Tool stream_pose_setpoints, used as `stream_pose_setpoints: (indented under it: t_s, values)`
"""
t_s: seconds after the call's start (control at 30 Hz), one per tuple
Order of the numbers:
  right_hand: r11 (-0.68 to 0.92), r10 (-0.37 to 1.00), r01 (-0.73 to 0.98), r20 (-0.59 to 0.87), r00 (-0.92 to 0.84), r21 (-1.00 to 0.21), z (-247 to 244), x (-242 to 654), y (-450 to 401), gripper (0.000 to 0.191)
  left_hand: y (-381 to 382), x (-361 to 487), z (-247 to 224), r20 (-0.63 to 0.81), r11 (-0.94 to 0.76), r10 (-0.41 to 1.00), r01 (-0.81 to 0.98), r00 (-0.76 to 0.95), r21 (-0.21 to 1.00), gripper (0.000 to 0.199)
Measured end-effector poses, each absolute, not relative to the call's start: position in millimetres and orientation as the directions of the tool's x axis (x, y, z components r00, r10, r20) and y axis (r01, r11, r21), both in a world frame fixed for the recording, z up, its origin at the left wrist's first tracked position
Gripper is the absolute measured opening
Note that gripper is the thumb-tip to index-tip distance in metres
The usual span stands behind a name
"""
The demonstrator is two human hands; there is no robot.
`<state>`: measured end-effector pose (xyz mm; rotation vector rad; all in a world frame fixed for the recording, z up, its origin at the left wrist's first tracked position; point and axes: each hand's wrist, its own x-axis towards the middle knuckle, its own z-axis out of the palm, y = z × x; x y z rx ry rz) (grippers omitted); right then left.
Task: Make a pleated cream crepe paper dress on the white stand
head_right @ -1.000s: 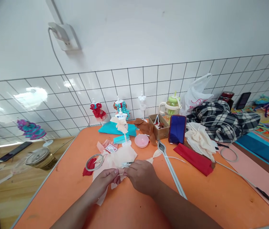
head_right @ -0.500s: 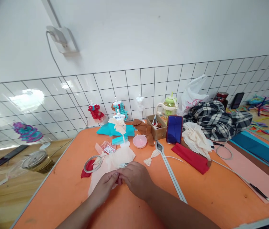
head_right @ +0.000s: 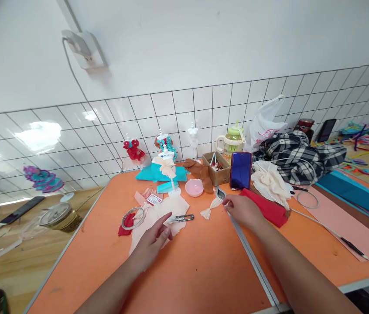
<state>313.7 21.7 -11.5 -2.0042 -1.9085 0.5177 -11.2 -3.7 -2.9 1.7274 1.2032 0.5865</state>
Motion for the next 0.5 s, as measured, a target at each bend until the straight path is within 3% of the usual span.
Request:
stream_pose_setpoints:
  t_s: [0.23,0.5]
  values:
    - [0.091,0.994,0.971,0.081,-0.074,-0.222,-21,333,15,0.021,-7,-7,-2,-0.087,-0.183,0.890,0.524,0.448,0.832,0.049]
    - [0.271,0.961,0.948,-0.012,-0.276,-0.167,-18,338,18,0.022,-9,-10,3,-0.037,-0.217,0.907,0.541,0.420,0.812,0.045]
